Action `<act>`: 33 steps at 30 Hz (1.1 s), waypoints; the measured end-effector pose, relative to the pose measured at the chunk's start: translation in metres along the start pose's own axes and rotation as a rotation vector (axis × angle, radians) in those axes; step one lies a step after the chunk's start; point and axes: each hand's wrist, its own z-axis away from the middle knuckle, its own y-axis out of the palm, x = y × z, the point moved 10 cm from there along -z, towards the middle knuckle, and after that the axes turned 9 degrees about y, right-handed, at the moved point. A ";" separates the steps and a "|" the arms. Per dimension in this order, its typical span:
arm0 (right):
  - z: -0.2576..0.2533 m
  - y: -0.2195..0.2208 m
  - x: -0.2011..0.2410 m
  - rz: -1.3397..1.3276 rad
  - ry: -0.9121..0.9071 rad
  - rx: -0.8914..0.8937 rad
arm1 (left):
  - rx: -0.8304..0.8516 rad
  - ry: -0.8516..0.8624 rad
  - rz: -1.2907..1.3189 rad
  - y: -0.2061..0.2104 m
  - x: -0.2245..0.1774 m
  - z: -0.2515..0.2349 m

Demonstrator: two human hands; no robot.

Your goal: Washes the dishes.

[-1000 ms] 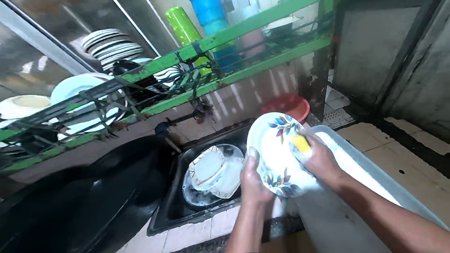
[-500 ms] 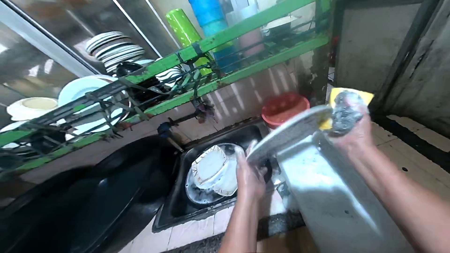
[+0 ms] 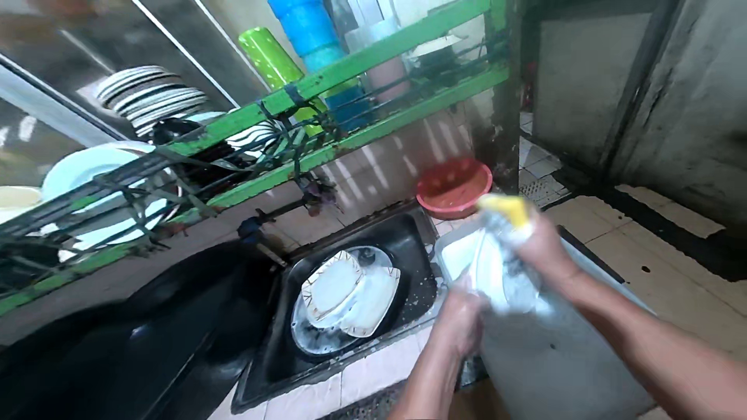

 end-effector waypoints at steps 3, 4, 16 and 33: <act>-0.024 -0.038 -0.051 -0.196 0.293 -0.149 | 0.059 -0.038 -0.018 0.005 0.003 0.014; -0.019 -0.038 -0.040 -0.187 0.267 -0.144 | 0.069 -0.078 -0.037 0.005 0.000 0.014; -0.019 -0.012 -0.022 0.094 0.179 0.004 | -0.187 0.131 0.633 -0.032 -0.044 -0.004; 0.050 0.015 0.060 -0.060 -0.253 0.026 | -0.222 0.184 -0.085 -0.009 -0.051 0.017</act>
